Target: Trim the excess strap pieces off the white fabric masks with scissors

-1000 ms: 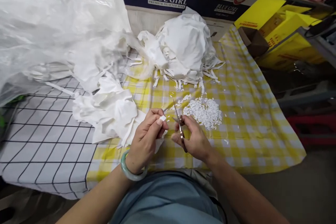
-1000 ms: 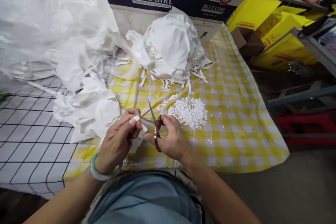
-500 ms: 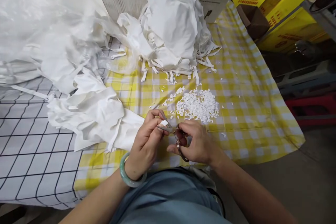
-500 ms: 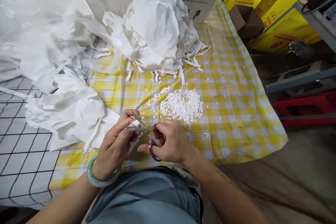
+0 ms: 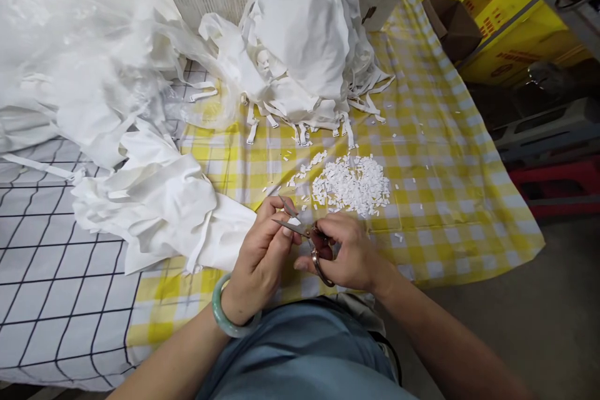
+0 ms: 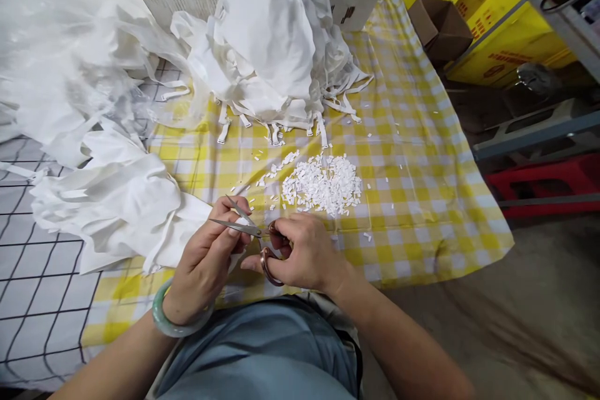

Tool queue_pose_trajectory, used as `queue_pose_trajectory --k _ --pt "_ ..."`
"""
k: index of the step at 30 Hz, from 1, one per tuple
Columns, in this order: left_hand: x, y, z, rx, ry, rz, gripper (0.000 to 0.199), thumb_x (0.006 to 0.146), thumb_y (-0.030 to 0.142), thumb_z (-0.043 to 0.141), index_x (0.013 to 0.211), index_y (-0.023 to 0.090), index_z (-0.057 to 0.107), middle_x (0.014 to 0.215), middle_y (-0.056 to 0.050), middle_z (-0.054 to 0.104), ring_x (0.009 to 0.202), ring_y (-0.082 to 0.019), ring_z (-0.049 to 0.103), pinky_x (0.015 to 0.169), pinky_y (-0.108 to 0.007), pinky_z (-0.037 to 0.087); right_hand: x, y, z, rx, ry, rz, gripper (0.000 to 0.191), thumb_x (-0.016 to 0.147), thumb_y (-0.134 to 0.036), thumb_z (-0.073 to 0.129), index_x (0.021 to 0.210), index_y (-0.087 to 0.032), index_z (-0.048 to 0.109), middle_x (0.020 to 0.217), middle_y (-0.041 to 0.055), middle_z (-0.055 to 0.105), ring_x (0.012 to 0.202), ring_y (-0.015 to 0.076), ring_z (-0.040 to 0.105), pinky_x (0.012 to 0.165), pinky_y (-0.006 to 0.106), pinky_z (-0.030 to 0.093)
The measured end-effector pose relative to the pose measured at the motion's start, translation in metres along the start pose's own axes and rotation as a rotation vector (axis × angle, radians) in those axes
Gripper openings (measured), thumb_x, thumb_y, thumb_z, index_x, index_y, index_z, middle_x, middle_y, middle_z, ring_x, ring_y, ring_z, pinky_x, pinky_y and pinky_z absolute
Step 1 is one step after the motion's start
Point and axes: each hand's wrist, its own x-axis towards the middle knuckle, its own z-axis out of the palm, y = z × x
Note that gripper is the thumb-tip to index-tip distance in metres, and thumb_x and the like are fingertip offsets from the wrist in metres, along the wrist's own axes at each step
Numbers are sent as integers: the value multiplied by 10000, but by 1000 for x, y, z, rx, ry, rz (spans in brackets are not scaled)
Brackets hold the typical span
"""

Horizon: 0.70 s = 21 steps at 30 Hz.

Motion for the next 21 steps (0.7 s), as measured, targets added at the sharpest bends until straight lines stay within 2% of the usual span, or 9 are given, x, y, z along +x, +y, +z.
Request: queue_pose_trajectory --k 8,13,16,18,19,21 --pt "9 1 6 100 -21 53 287 1013 191 387 786 191 561 982 -66 485 1063 -203 447 939 -329 392 -5 4 -6 11 -5 86 485 775 -504 721 545 -196 425 512 -48 448 518 92 391 556 244 301" --pt "26 -3 17 142 -104 28 300 1009 188 384 752 184 541 995 -62 482 1003 -185 472 907 -305 412 -15 14 -14 36 0 276 506 780 -519 702 525 -193 411 519 -46 426 524 92 359 518 240 285" --pt "33 -10 22 130 -150 -21 315 1010 218 391 735 186 540 956 -58 494 1012 -191 488 927 -312 416 -24 25 -17 190 0 466 506 744 -515 741 527 -194 416 484 -64 390 487 77 322 461 225 256" --pt "34 -11 24 122 -150 -67 323 1010 238 392 732 183 545 990 -66 507 1029 -197 504 939 -324 427 -28 29 -16 370 67 574 467 733 -529 747 576 -200 455 493 -60 440 477 83 378 456 215 320" --pt "33 -9 25 122 -141 -83 321 1008 241 394 735 181 553 1022 -74 515 1040 -200 515 947 -332 433 -29 30 -15 463 119 590 440 711 -530 764 622 -204 482 550 -43 517 505 97 447 483 219 386" --pt "28 0 26 140 -138 -75 308 1001 227 400 763 177 588 1095 -92 540 1087 -212 533 986 -358 435 -30 27 -9 612 205 543 427 632 -502 826 745 -219 526 798 20 661 659 152 591 594 265 512"
